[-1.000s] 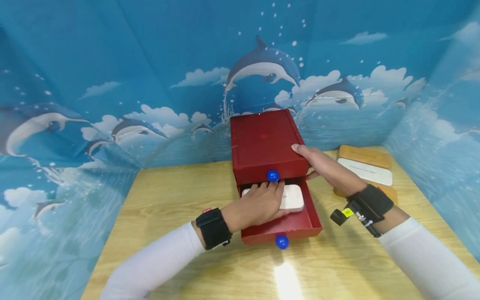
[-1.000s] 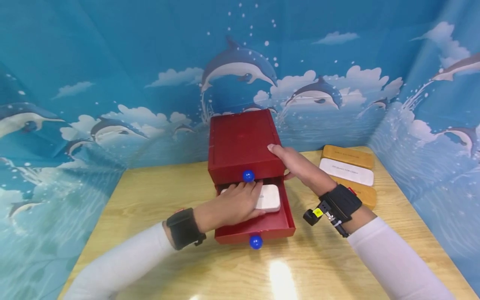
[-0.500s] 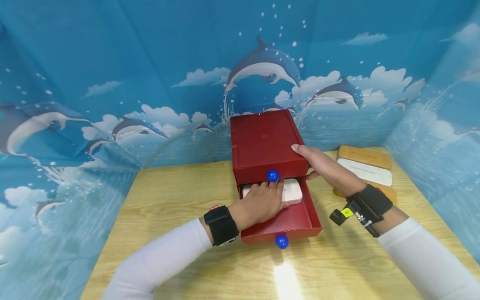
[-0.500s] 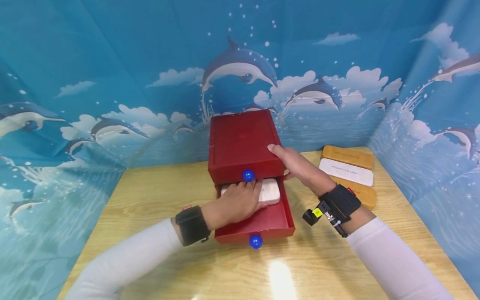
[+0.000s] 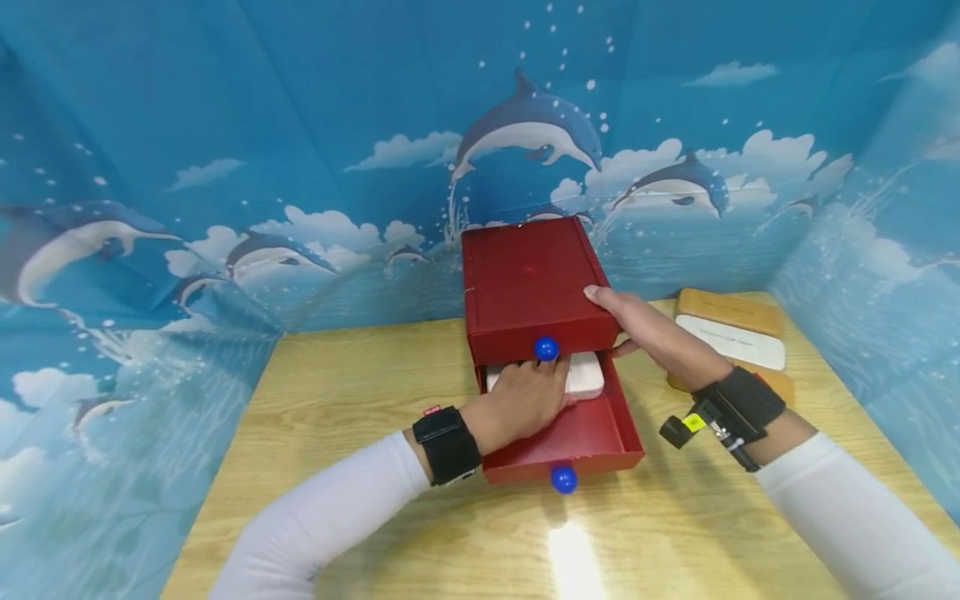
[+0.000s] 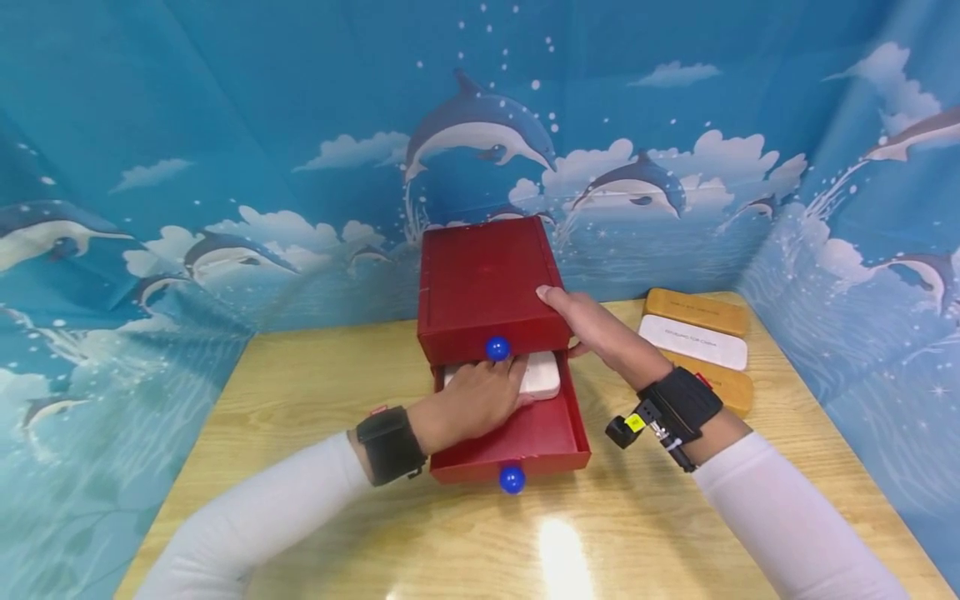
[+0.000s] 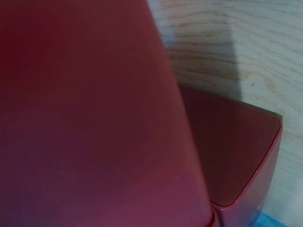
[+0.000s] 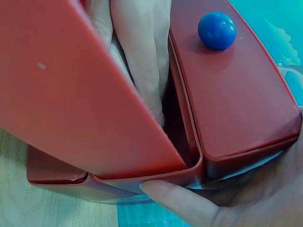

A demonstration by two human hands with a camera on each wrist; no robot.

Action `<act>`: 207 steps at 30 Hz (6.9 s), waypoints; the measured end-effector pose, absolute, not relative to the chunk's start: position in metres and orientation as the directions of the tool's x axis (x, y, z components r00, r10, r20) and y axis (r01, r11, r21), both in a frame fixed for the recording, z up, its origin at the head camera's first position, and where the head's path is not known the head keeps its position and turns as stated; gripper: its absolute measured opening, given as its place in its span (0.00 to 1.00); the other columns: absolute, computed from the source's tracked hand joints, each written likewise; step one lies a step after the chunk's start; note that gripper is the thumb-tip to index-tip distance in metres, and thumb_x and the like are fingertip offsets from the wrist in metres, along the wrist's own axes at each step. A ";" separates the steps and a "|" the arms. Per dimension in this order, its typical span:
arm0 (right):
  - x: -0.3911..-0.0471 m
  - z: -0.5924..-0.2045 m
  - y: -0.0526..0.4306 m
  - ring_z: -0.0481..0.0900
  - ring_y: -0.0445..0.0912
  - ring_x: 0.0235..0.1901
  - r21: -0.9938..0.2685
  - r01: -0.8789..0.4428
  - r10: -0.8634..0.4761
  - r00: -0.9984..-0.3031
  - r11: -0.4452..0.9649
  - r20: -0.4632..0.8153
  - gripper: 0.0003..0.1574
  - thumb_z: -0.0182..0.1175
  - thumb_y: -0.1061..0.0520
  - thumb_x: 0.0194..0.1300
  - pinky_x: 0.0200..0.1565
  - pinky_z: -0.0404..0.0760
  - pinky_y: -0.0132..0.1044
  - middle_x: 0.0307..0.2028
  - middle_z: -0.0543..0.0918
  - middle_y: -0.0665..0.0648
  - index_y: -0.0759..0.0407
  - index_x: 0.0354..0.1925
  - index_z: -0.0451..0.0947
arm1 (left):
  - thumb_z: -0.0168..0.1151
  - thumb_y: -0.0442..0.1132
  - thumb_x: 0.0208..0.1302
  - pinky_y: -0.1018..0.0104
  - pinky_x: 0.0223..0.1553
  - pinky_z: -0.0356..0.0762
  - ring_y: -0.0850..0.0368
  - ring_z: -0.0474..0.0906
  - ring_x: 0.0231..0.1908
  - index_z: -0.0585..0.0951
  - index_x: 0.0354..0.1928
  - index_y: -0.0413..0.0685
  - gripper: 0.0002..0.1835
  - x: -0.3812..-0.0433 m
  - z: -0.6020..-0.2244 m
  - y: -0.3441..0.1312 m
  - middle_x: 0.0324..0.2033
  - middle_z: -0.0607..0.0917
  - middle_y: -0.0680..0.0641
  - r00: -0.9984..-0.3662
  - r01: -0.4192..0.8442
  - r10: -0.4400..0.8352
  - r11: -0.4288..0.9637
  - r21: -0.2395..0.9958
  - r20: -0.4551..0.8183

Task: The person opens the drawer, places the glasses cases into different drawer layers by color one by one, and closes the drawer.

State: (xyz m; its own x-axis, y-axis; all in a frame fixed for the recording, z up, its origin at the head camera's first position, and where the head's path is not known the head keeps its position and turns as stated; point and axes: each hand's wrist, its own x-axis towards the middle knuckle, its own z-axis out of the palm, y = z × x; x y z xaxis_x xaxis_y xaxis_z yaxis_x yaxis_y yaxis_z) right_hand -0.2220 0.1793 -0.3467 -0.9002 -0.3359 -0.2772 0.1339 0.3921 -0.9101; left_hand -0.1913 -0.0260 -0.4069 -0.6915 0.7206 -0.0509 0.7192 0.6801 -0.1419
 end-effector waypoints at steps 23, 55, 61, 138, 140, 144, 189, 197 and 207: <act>-0.222 -0.350 0.179 0.71 0.55 0.53 -0.909 0.125 -0.325 -0.907 0.398 -0.267 0.42 0.38 0.24 0.66 0.43 0.79 0.52 0.56 0.73 0.57 0.49 0.64 0.61 | 0.50 0.57 0.69 0.61 0.58 0.68 0.50 0.67 0.61 0.65 0.67 0.41 0.34 -0.141 -0.334 -0.067 0.62 0.72 0.43 -0.560 0.822 0.815 0.569 -0.019 0.149; -0.223 -0.346 0.178 0.70 0.57 0.54 -0.909 0.117 -0.329 -0.907 0.400 -0.262 0.46 0.39 0.23 0.65 0.44 0.79 0.53 0.58 0.70 0.58 0.51 0.66 0.59 | 0.68 0.60 0.52 0.49 0.36 0.80 0.47 0.82 0.39 0.67 0.57 0.54 0.35 -0.249 -0.337 -0.095 0.45 0.81 0.43 -0.932 -0.202 0.269 0.169 0.965 -0.242; -0.223 -0.347 0.177 0.71 0.56 0.53 -0.905 0.107 -0.328 -0.909 0.412 -0.257 0.45 0.39 0.23 0.65 0.44 0.79 0.52 0.57 0.71 0.58 0.51 0.66 0.60 | 0.67 0.57 0.54 0.39 0.36 0.78 0.41 0.82 0.38 0.67 0.58 0.55 0.33 -0.249 -0.336 -0.097 0.46 0.80 0.38 -0.887 -0.350 0.286 0.096 0.932 -0.362; -0.259 -0.436 0.375 0.74 0.68 0.45 -0.256 -0.241 -0.293 -0.937 0.936 -0.189 0.38 0.62 0.46 0.61 0.43 0.74 0.57 0.49 0.75 0.77 0.74 0.57 0.68 | 0.56 0.61 0.63 0.48 0.34 0.80 0.46 0.79 0.43 0.61 0.65 0.59 0.33 -0.249 -0.351 -0.099 0.49 0.78 0.44 -0.939 -0.230 0.234 0.118 0.966 -0.252; -0.263 -0.435 0.375 0.72 0.70 0.47 -0.257 -0.243 -0.299 -0.932 0.935 -0.206 0.39 0.63 0.46 0.60 0.44 0.74 0.58 0.50 0.74 0.78 0.74 0.57 0.68 | 0.56 0.61 0.63 0.48 0.34 0.80 0.46 0.79 0.43 0.61 0.65 0.59 0.32 -0.249 -0.351 -0.099 0.49 0.78 0.44 -0.940 -0.232 0.229 0.111 0.966 -0.252; -0.267 -0.434 0.376 0.69 0.72 0.50 -0.281 -0.229 -0.299 -0.924 0.932 -0.240 0.42 0.63 0.44 0.60 0.46 0.72 0.60 0.53 0.71 0.79 0.75 0.58 0.66 | 0.57 0.61 0.63 0.48 0.34 0.80 0.46 0.79 0.42 0.61 0.65 0.59 0.33 -0.249 -0.351 -0.099 0.48 0.78 0.43 -0.942 -0.229 0.228 0.104 0.968 -0.248; -0.265 -0.478 0.382 0.66 0.70 0.40 -0.239 -0.215 -0.263 -0.946 0.947 -0.191 0.61 0.57 0.28 0.58 0.34 0.67 0.60 0.43 0.67 0.79 0.82 0.58 0.55 | 0.57 0.63 0.61 0.48 0.34 0.80 0.46 0.80 0.40 0.61 0.66 0.59 0.35 -0.252 -0.352 -0.100 0.46 0.80 0.43 -0.945 -0.211 0.231 0.113 0.971 -0.233; -0.257 -0.476 0.380 0.69 0.66 0.43 -0.207 -0.331 -0.355 -0.930 0.921 -0.092 0.57 0.58 0.31 0.60 0.38 0.69 0.56 0.45 0.70 0.77 0.81 0.59 0.56 | 0.56 0.63 0.63 0.48 0.35 0.79 0.47 0.79 0.42 0.60 0.66 0.59 0.34 -0.251 -0.354 -0.098 0.48 0.79 0.44 -0.941 -0.211 0.245 0.120 0.970 -0.235; -0.254 -0.453 0.365 0.70 0.68 0.42 -0.148 -0.358 -0.364 -0.931 0.922 -0.015 0.57 0.61 0.32 0.58 0.36 0.69 0.58 0.48 0.69 0.79 0.75 0.63 0.56 | 0.56 0.63 0.62 0.48 0.35 0.79 0.47 0.79 0.42 0.62 0.64 0.59 0.33 -0.250 -0.354 -0.100 0.47 0.79 0.44 -0.950 -0.195 0.223 0.120 0.973 -0.218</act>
